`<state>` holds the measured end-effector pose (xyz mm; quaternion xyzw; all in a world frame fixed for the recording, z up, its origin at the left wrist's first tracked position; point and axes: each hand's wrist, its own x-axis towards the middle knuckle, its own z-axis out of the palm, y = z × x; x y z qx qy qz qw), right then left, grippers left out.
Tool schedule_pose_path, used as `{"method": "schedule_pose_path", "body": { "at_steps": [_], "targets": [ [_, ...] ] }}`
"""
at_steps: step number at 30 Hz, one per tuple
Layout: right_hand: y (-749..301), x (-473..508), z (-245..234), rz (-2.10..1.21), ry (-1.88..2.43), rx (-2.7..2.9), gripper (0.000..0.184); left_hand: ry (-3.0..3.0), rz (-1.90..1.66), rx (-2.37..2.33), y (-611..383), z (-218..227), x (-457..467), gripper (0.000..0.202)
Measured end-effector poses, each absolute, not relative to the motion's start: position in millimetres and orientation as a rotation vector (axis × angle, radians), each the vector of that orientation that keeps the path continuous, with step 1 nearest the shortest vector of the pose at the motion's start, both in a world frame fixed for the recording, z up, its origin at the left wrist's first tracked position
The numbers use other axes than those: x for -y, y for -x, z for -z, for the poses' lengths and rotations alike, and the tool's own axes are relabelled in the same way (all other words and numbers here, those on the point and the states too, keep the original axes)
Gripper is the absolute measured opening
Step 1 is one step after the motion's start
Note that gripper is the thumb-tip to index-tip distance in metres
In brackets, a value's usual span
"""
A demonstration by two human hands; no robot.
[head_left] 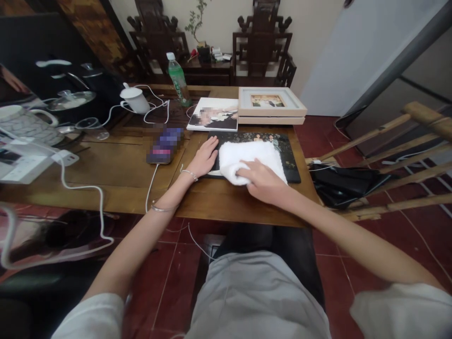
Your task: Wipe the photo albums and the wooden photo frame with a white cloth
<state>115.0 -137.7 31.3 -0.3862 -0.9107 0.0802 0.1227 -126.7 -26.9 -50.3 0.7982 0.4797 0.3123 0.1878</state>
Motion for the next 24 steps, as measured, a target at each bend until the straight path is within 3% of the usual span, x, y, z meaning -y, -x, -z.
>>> {"method": "schedule_pose_path", "body": {
  "at_steps": [6,10,15,20,24],
  "targets": [
    [-104.3,67.3,-33.9,-0.134,1.253,2.581,0.051,-2.258,-0.87,-1.372,124.3,49.5,27.0,0.052],
    [-89.7,52.0,-34.5,-0.106,1.265,2.594,0.052,-2.167,-1.086,-1.339,121.5,43.1,31.7,0.057],
    [-75.0,77.8,-29.8,-0.112,1.075,2.722,0.047,-1.913,-1.399,-1.294,120.9,37.6,34.2,0.067],
    [-88.1,120.3,-32.2,-0.256,0.758,2.839,0.049,-1.912,-1.368,-1.265,119.6,38.2,32.9,0.076],
    [-114.5,140.4,-42.7,-0.33,0.773,2.823,0.042,-2.026,-1.235,-1.32,116.8,35.9,37.5,0.069]
  ]
}}
